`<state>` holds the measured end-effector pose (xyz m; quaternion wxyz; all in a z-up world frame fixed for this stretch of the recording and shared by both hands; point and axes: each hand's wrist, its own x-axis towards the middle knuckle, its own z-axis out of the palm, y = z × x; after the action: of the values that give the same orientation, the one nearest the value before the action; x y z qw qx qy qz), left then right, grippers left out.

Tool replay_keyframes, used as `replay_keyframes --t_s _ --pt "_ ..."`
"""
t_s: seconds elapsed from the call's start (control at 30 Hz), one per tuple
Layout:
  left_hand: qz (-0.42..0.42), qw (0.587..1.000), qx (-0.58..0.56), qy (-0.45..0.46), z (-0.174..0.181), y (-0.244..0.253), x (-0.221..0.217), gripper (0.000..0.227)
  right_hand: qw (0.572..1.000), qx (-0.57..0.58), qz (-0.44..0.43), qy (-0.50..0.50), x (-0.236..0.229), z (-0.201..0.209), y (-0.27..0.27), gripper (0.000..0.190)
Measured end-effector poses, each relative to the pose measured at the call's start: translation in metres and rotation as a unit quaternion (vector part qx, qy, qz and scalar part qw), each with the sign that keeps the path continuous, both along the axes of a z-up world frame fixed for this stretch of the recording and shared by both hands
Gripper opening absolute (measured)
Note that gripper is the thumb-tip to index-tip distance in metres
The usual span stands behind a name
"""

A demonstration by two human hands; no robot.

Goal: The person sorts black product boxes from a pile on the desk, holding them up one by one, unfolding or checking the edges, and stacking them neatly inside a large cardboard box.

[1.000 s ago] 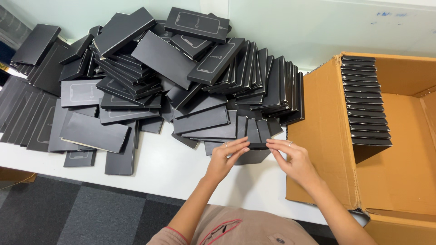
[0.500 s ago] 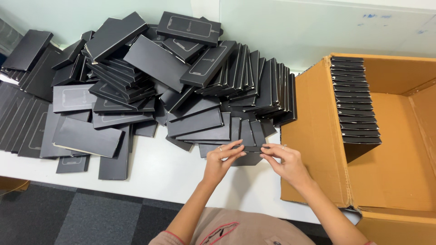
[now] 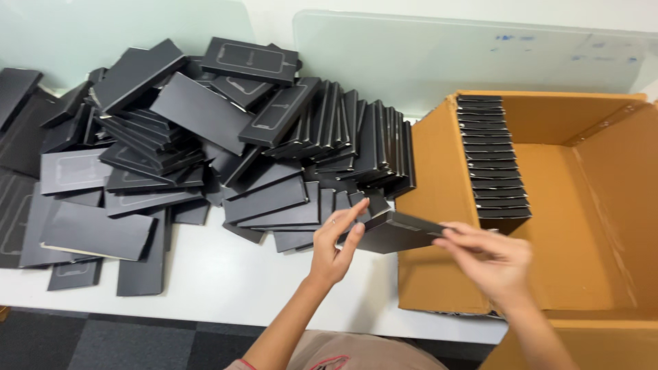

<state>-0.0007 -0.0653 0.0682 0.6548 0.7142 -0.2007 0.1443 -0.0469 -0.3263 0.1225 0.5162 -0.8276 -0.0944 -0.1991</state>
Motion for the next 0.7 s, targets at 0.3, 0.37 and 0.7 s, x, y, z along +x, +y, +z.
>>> replay_keyframes --t_s 0.3,0.37,0.7 --pt "0.048 0.994 0.019 0.093 -0.011 -0.038 0.021 0.043 0.989 -0.053 -0.097 -0.094 -0.046 0.009 -0.191 0.013" --pt "0.058 0.992 0.019 0.114 -0.017 -0.045 0.022 0.044 0.99 -0.066 -0.1 -0.081 -0.054 0.001 -0.226 0.012" --pt "0.066 0.985 0.035 0.154 -0.033 -0.07 0.018 0.045 0.991 -0.086 -0.068 0.079 -0.044 -0.022 -0.271 0.011"
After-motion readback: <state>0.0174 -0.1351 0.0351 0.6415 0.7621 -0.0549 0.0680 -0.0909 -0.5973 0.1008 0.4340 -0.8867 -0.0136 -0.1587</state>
